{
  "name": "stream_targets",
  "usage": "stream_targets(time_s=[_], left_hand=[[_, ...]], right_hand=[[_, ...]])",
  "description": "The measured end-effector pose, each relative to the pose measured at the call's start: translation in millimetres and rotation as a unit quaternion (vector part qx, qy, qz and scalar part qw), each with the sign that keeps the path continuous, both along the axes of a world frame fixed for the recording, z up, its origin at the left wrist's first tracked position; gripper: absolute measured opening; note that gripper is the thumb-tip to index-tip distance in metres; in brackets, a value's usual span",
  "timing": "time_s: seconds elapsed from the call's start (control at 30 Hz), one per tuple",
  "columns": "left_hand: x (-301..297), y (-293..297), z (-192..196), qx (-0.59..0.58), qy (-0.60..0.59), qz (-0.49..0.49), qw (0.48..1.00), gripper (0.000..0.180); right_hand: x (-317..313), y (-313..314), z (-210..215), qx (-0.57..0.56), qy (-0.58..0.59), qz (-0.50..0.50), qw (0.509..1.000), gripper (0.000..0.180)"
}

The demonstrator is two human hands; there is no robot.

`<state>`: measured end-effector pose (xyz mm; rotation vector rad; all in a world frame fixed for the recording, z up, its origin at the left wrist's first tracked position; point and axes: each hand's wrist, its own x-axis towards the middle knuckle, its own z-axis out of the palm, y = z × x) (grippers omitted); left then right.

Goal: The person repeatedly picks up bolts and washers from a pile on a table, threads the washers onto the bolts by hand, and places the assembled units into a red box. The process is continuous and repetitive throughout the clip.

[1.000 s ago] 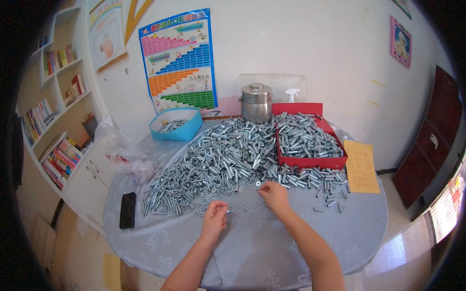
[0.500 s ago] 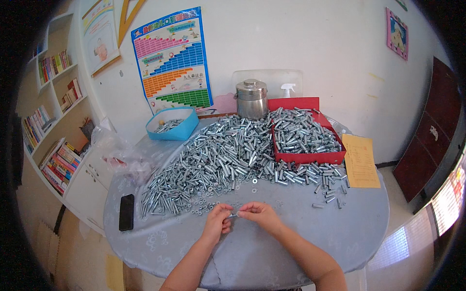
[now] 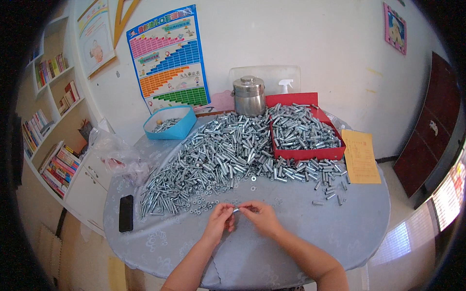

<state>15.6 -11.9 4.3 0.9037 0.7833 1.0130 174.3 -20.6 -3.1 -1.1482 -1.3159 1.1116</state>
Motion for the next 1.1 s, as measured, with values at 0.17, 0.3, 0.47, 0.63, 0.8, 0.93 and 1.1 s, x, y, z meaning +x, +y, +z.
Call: stream_targets(time_s=[0.17, 0.3, 0.47, 0.63, 0.8, 0.93, 1.1], left_hand=[[-6, 5, 1, 0.05, 0.048, 0.025, 0.997, 0.013], [-8, 8, -5, 0.034, 0.032, 0.1, 0.994, 0.013], [-12, 10, -3, 0.01, 0.014, 0.104, 0.994, 0.013], [-12, 9, -2, 0.001, 0.013, 0.098, 0.995, 0.013], [-12, 8, 0, -0.005, 0.01, 0.094, 0.996, 0.013], [-12, 8, -1, -0.015, 0.012, 0.075, 0.997, 0.013], [-12, 8, -2, -0.028, 0.033, 0.033, 0.999, 0.016]], right_hand=[[9, 5, 3, -0.003, 0.056, -0.001, 0.998, 0.017], [8, 5, 14, 0.046, -0.103, -0.059, 0.992, 0.016], [20, 10, -1, 0.242, -0.399, -0.032, 0.884, 0.016], [18, 9, 0, 0.267, -0.434, -0.022, 0.86, 0.015], [24, 11, 0, 0.251, -0.381, -0.017, 0.89, 0.014], [24, 9, 2, 0.103, -0.221, -0.063, 0.968, 0.015], [24, 12, -1, -0.038, 0.018, -0.032, 0.999, 0.018]])
